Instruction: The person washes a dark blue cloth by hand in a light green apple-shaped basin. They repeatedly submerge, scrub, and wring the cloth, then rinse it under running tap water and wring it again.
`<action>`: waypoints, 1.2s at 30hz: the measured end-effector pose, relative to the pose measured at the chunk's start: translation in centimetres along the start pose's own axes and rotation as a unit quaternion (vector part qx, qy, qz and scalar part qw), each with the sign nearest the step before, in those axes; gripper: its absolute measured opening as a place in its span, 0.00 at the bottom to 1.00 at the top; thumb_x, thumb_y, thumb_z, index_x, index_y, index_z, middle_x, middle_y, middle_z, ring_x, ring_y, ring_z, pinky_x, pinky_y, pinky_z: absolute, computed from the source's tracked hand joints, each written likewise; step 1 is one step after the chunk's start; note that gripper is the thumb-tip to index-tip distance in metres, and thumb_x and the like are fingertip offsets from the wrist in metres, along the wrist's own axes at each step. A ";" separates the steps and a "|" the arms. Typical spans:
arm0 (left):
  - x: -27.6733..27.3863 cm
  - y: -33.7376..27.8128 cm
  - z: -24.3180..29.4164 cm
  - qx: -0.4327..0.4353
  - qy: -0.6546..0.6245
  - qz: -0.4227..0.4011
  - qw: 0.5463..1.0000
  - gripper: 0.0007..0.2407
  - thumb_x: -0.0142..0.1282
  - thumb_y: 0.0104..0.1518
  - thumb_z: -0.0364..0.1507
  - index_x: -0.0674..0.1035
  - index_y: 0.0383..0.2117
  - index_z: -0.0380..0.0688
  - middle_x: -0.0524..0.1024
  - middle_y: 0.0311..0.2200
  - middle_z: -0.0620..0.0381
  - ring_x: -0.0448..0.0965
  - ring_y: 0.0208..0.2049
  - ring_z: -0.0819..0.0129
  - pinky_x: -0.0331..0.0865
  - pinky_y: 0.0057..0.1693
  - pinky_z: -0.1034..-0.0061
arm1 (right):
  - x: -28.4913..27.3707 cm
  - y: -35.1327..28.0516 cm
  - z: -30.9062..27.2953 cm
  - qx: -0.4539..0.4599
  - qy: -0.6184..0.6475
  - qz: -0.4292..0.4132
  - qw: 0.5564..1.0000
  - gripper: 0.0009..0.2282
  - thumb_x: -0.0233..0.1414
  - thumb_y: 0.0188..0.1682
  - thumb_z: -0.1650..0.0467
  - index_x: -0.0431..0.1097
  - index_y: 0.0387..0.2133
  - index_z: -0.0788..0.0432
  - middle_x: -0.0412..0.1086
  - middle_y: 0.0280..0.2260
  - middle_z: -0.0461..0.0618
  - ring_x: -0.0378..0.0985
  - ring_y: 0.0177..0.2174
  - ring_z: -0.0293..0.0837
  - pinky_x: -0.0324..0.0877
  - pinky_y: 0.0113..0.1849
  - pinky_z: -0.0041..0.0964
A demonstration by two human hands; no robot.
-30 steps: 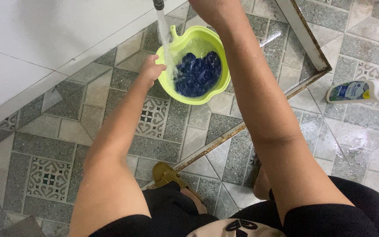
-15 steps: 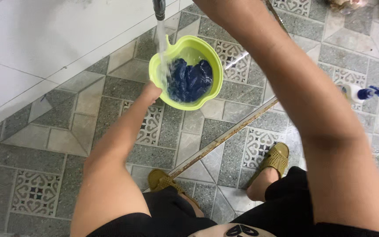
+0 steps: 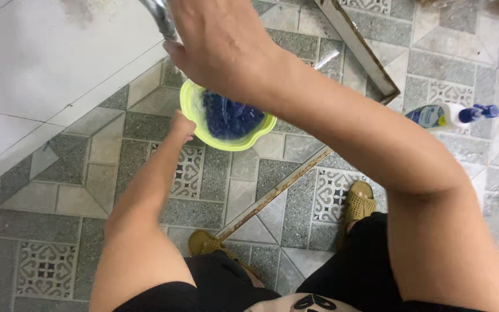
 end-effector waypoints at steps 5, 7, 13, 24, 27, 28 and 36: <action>1.7 -0.8 0.7 0.017 0.018 -0.025 0.999 0.13 0.62 0.49 0.19 0.80 0.42 0.38 0.83 0.34 0.48 0.86 0.28 0.62 0.81 0.30 0.68 | 1.7 -5.0 5.1 0.020 0.166 -0.119 0.979 0.22 0.62 0.52 0.72 0.60 0.56 0.65 0.70 0.48 0.60 0.78 0.45 0.57 0.73 0.45 0.49; 2.7 -2.3 1.1 0.072 -0.026 -0.004 0.997 0.16 0.63 0.47 0.17 0.74 0.42 0.35 0.81 0.34 0.47 0.86 0.27 0.60 0.80 0.28 0.67 | 3.0 -7.9 8.1 0.060 0.156 -0.207 0.964 0.23 0.62 0.49 0.72 0.61 0.56 0.65 0.69 0.50 0.63 0.77 0.45 0.60 0.73 0.44 0.50; 8.8 -3.7 3.8 0.082 -0.077 -0.013 0.994 0.17 0.64 0.45 0.15 0.72 0.41 0.37 0.80 0.33 0.46 0.85 0.27 0.60 0.80 0.27 0.67 | 8.5 -23.7 21.9 0.229 0.045 -0.500 0.834 0.18 0.61 0.45 0.70 0.73 0.51 0.57 0.67 0.51 0.62 0.74 0.49 0.60 0.72 0.48 0.54; 21.1 -2.0 13.4 0.312 0.051 0.153 0.936 0.17 0.69 0.43 0.22 0.77 0.39 0.37 0.81 0.34 0.39 0.81 0.38 0.41 0.73 0.43 0.55 | 14.0 -43.0 37.2 0.271 0.015 -0.525 0.807 0.17 0.58 0.43 0.71 0.74 0.49 0.55 0.69 0.50 0.64 0.72 0.51 0.62 0.70 0.50 0.52; 24.9 -0.6 14.7 0.305 0.070 0.140 0.939 0.18 0.63 0.52 0.22 0.75 0.49 0.36 0.81 0.37 0.38 0.80 0.43 0.39 0.72 0.50 0.53 | 14.3 -45.2 38.4 0.306 0.017 -0.545 0.780 0.17 0.55 0.46 0.72 0.73 0.51 0.54 0.68 0.52 0.64 0.73 0.53 0.62 0.70 0.52 0.52; 25.9 -0.5 15.5 0.310 0.087 0.149 0.935 0.22 0.61 0.50 0.21 0.72 0.55 0.35 0.80 0.37 0.36 0.80 0.42 0.39 0.72 0.49 0.53 | 14.2 -45.8 38.6 0.321 0.024 -0.550 0.771 0.19 0.55 0.46 0.73 0.72 0.53 0.53 0.68 0.53 0.62 0.73 0.54 0.61 0.70 0.52 0.52; 27.4 -5.1 20.6 0.236 0.121 0.161 0.951 0.17 0.43 0.70 0.27 0.70 0.65 0.46 0.69 0.57 0.35 0.71 0.56 0.38 0.67 0.61 0.54 | 15.5 -49.1 40.1 0.370 0.050 -0.505 0.778 0.29 0.52 0.47 0.75 0.61 0.64 0.41 0.49 0.66 0.65 0.65 0.58 0.65 0.65 0.55 0.55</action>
Point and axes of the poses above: each hand's wrist, its own y-axis towards the middle knuckle, its own x-axis out of the palm, z = x × y, the point moved 7 cm from there along y, towards the middle knuckle
